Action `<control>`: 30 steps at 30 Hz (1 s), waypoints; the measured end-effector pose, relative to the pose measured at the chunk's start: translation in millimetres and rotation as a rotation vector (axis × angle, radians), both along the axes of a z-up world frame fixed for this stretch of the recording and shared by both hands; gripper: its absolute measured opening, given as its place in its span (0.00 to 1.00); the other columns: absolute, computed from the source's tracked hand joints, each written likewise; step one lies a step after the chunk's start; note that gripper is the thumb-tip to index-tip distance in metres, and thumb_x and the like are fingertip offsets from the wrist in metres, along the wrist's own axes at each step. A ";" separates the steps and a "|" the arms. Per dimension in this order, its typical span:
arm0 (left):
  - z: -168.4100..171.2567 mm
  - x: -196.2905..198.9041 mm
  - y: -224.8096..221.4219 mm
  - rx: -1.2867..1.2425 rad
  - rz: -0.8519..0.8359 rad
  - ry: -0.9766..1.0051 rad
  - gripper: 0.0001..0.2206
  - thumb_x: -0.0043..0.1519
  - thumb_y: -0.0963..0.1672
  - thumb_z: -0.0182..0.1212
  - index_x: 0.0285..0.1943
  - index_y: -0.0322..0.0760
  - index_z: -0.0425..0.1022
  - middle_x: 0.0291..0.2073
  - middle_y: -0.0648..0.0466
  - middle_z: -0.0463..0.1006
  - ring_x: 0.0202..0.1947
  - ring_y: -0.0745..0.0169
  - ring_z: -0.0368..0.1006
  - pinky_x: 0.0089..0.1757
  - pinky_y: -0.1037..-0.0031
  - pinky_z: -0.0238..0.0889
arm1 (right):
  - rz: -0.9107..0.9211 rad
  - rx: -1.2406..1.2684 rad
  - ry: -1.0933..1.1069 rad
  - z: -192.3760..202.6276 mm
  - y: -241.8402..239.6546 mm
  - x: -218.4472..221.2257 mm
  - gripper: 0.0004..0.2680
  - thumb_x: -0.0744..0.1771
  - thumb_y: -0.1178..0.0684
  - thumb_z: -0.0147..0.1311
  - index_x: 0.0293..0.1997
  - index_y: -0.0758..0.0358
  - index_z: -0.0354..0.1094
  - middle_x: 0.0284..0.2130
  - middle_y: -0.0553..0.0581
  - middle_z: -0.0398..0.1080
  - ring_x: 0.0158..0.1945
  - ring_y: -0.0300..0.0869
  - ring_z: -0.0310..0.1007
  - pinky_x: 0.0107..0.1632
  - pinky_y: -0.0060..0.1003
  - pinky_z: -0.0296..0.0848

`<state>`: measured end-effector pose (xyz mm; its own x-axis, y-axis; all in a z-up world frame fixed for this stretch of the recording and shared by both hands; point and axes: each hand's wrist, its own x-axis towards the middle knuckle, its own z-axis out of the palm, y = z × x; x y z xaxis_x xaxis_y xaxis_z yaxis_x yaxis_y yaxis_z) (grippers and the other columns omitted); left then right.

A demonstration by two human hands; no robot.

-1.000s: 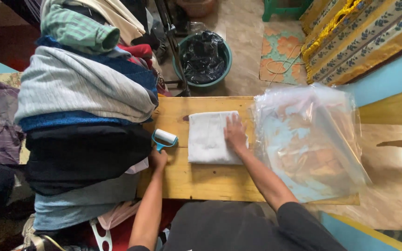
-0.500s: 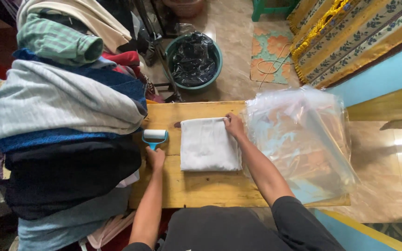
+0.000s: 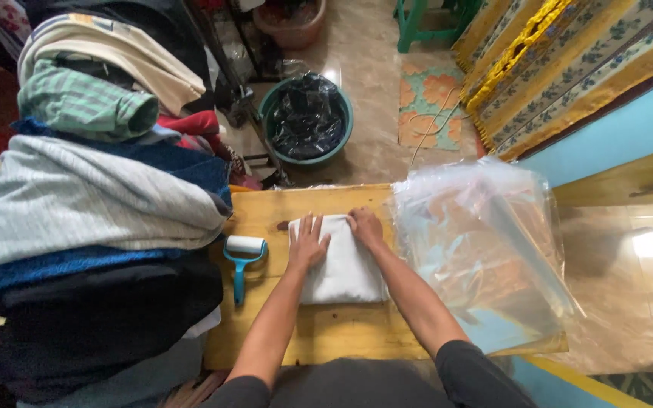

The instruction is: Using a lint roller to clean a pair of white pants and then folding them neatly on a wooden surface.

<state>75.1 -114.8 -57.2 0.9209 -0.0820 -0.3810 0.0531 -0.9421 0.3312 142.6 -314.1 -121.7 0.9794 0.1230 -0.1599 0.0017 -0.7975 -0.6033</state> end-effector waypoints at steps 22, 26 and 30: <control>-40.7 -34.4 -20.2 0.127 0.091 -0.418 0.31 0.66 0.54 0.47 0.79 0.43 0.53 0.76 0.43 0.54 0.75 0.46 0.51 0.67 0.45 0.41 | 0.189 -0.282 -0.403 42.3 28.2 -93.0 0.22 0.69 0.42 0.46 0.72 0.55 0.57 0.70 0.65 0.56 0.73 0.57 0.54 0.69 0.64 0.47; -23.0 -35.7 -17.1 0.062 0.085 -0.320 0.33 0.66 0.57 0.45 0.80 0.47 0.51 0.78 0.48 0.52 0.76 0.51 0.47 0.68 0.48 0.37 | 0.188 -0.291 -0.181 61.4 18.2 -88.6 0.25 0.70 0.33 0.39 0.76 0.51 0.50 0.74 0.57 0.50 0.76 0.50 0.48 0.72 0.66 0.38; -27.8 -17.3 -4.5 -0.030 0.045 -0.036 0.40 0.63 0.60 0.48 0.83 0.50 0.40 0.80 0.49 0.42 0.79 0.51 0.37 0.70 0.44 0.31 | 0.207 -0.318 0.030 66.4 21.9 -68.8 0.27 0.70 0.32 0.37 0.77 0.53 0.45 0.76 0.57 0.46 0.79 0.48 0.41 0.73 0.69 0.33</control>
